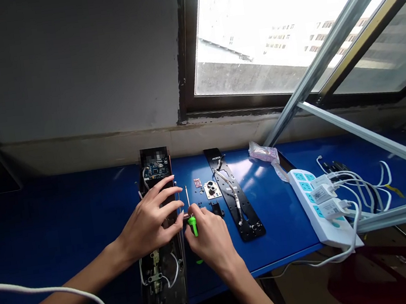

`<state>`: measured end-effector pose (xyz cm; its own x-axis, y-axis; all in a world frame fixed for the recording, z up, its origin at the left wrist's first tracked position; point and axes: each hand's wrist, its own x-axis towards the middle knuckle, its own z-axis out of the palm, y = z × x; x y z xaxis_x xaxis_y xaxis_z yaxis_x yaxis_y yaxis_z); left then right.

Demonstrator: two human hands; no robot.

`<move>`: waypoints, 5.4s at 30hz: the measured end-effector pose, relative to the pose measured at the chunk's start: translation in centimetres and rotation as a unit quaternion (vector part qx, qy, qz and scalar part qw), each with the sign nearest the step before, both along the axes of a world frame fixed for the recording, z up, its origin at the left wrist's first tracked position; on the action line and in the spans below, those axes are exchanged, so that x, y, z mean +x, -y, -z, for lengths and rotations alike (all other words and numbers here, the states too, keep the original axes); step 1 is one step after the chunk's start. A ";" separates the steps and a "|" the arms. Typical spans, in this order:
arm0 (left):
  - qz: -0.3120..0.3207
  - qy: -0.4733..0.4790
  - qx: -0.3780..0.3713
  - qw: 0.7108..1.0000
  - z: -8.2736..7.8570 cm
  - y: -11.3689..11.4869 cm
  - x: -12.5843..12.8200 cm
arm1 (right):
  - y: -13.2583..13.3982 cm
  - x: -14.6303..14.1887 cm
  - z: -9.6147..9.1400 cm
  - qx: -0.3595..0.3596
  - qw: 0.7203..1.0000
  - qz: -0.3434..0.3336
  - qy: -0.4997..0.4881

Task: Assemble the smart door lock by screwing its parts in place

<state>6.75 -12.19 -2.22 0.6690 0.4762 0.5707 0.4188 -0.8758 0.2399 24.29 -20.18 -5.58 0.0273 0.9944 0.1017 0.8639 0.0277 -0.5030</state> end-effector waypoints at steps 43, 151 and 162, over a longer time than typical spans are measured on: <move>0.136 -0.119 0.048 0.982 -0.2 -0.4 2.7 | 0.8 5.9 -0.2 0.074 0.988 0.130 -0.029; 0.159 -0.119 0.028 0.980 -1.7 -2.8 0.6 | -0.7 4.4 -2.1 0.014 0.987 0.157 0.034; -0.001 -0.087 -0.031 0.996 -5.5 -7.0 -5.3 | -3.2 -2.7 -7.9 0.139 0.985 0.018 -0.098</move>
